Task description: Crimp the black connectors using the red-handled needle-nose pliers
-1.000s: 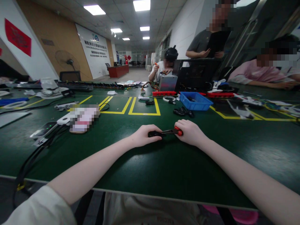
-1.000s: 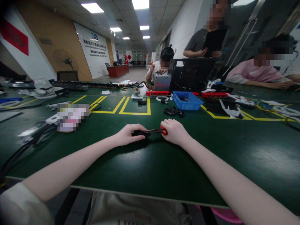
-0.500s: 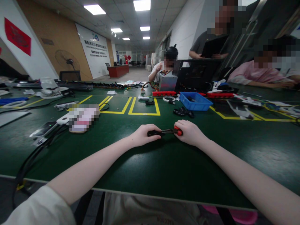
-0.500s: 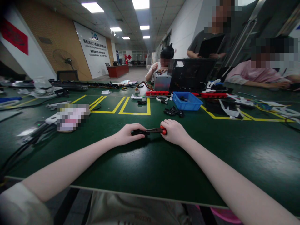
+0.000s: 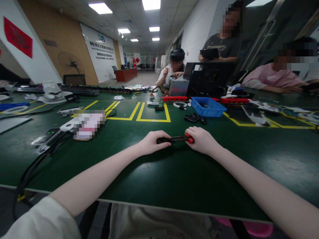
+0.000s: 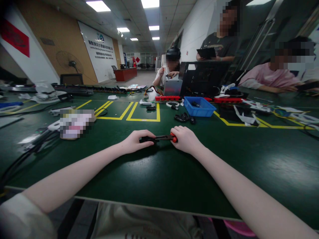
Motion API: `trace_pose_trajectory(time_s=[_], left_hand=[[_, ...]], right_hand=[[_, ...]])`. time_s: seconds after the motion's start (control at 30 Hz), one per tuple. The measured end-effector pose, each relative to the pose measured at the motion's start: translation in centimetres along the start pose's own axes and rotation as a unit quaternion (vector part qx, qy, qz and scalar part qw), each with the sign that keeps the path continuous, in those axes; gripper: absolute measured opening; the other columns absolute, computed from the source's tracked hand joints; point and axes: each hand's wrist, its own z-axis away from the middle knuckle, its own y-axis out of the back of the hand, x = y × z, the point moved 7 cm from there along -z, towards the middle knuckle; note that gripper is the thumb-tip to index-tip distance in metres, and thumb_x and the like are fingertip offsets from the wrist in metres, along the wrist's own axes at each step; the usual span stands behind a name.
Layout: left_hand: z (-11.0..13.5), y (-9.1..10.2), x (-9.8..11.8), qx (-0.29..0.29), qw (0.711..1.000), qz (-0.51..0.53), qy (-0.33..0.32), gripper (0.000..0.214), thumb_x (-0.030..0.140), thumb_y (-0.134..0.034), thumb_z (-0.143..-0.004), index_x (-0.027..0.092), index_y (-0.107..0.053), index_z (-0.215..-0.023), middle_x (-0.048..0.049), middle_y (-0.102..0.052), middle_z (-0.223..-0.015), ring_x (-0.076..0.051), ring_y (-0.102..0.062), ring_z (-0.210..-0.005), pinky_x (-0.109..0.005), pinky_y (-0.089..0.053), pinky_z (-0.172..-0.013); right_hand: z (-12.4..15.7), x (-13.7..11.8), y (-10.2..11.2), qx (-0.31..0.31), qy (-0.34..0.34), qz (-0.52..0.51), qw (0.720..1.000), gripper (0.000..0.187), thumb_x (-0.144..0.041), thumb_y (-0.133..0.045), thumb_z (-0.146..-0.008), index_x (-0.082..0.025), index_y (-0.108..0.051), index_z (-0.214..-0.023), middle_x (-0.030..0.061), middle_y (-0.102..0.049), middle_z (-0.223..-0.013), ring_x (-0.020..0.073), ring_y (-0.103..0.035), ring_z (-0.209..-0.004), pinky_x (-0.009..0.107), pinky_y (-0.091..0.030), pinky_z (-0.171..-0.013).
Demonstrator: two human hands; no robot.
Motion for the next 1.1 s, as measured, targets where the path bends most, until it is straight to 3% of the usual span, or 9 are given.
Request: trace_pose_trajectory(time_s=[0.63, 0.93, 1.1], left_hand=[[-0.01, -0.04, 0.09, -0.009, 1.000, 0.001, 0.003, 0.024, 0.029, -0.066, -0.089, 0.014, -0.070, -0.108, -0.0076, -0.071, -0.105, -0.018, -0.066, -0.096, -0.028, -0.051, -0.087], [0.08, -0.37, -0.49, -0.035, 0.997, 0.033, 0.064, 0.028, 0.035, -0.059, -0.094, 0.016, -0.070, -0.110, -0.0045, -0.073, -0.097, -0.015, -0.067, -0.081, -0.025, -0.051, -0.075], [0.00, -0.14, -0.15, -0.025, 0.998, 0.007, 0.050, 0.026, 0.033, -0.062, -0.092, 0.016, -0.071, -0.108, -0.0062, -0.073, -0.107, -0.018, -0.067, -0.097, -0.027, -0.051, -0.084]], right_hand=[[-0.08, -0.10, -0.14, -0.033, -0.004, -0.012, 0.999, 0.008, -0.022, -0.057, -0.078, -0.022, -0.049, -0.078, 0.0061, -0.062, -0.082, 0.0191, -0.055, -0.073, 0.032, -0.042, -0.068], [0.12, -0.36, 0.37, -0.018, -0.009, -0.006, 1.000, 0.007, -0.023, -0.056, -0.080, -0.020, -0.050, -0.082, 0.0073, -0.059, -0.088, 0.0189, -0.054, -0.074, 0.032, -0.041, -0.067], [0.07, -0.27, 0.21, -0.016, 0.001, -0.009, 1.000, 0.006, -0.024, -0.055, -0.080, -0.021, -0.051, -0.081, 0.0068, -0.060, -0.087, 0.0191, -0.054, -0.073, 0.032, -0.041, -0.067]])
